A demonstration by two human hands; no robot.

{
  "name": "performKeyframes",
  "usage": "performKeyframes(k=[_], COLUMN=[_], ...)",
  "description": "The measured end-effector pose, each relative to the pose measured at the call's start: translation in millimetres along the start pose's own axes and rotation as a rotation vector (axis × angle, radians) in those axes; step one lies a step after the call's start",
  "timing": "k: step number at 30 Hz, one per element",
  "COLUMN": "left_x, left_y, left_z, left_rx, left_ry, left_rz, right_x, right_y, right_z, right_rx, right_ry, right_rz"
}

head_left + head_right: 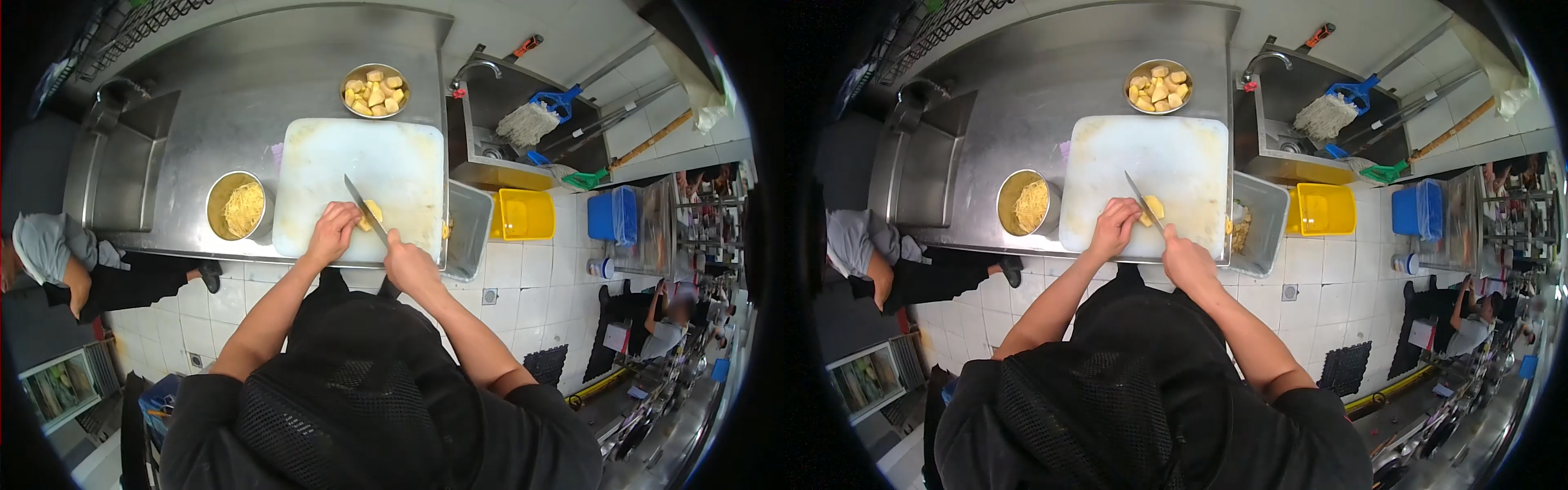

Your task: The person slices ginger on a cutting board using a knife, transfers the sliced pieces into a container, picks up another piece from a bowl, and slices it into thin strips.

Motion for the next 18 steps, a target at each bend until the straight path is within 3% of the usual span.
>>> performKeyframes(k=[7,10,12,18], left_x=[1,2,1,3], left_y=[-4,-2,-2,-1], left_z=[-2,-1,1,2], left_rx=[-0.039,-0.027,-0.020,0.000], left_ry=[-0.060,-0.083,-0.066,-0.050], left_rz=[0.053,0.067,0.053,0.034], right_x=[-6,6,13,-7], right_y=[40,25,-6,-2], right_z=[-22,-1,24,-1], right_rx=[-0.098,-0.086,0.073,-0.007], right_ry=[0.038,0.045,-0.010,0.018], right_rz=[0.017,0.004,-0.114,-0.037])
Point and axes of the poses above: each hand's wrist, its own y-axis away from the middle knuckle, its own z-axis out of the palm, x = y × z, the point moved 3 cm from there along -y, towards the middle knuckle, and after that the axes turned 14 degrees about -y, right-handed, at the moved point
